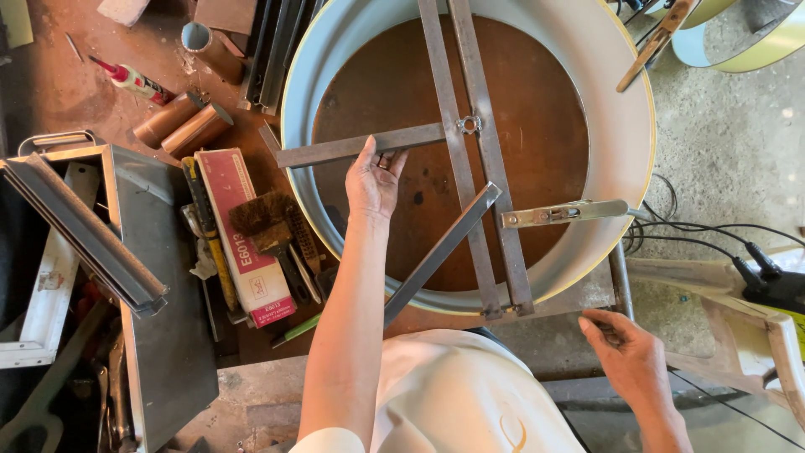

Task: Measuring, marking, and grinding metal bars for fabrication using an angle grinder and square ruler.

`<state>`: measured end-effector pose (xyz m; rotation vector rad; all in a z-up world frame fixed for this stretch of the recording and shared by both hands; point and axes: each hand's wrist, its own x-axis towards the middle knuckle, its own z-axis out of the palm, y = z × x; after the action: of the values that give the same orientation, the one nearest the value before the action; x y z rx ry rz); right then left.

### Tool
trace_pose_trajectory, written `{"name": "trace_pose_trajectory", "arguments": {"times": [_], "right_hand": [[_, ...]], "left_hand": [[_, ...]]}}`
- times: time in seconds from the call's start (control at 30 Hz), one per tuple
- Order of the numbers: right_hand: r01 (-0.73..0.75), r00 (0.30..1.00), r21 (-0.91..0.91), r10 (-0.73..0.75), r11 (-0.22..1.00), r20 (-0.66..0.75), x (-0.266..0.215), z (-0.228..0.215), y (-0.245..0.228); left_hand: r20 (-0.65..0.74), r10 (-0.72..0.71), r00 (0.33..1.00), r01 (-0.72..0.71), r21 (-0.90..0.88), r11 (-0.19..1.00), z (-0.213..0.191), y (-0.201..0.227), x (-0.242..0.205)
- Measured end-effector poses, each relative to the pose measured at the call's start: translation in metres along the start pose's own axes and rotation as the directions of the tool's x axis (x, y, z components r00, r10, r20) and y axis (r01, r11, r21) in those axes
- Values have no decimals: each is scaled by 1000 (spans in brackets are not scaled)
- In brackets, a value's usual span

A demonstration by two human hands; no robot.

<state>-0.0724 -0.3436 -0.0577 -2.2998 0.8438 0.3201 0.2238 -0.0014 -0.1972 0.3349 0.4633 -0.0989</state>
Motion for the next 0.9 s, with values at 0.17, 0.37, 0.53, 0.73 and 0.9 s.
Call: {"name": "trace_pose_trajectory", "arguments": {"times": [0.17, 0.37, 0.53, 0.73, 0.9], "right_hand": [[-12, 1000, -8, 12, 1000, 0, -2, -2, -5], [-92, 996, -37, 92, 995, 14, -2, -4, -10], [-53, 998, -27, 53, 998, 17, 1, -1, 2], [20, 999, 14, -20, 1000, 35, 3, 2, 0], [-2, 1000, 23, 2, 1000, 8, 7, 1, 15]], "left_hand": [[-5, 9, 1000, -9, 15, 1000, 0, -1, 1], [-56, 8, 998, -8, 11, 1000, -2, -4, 3], [-65, 22, 998, -23, -3, 1000, -6, -10, 6], [-52, 53, 997, -55, -46, 997, -13, -10, 6], [-25, 9, 1000, -10, -24, 1000, -11, -9, 8]]}}
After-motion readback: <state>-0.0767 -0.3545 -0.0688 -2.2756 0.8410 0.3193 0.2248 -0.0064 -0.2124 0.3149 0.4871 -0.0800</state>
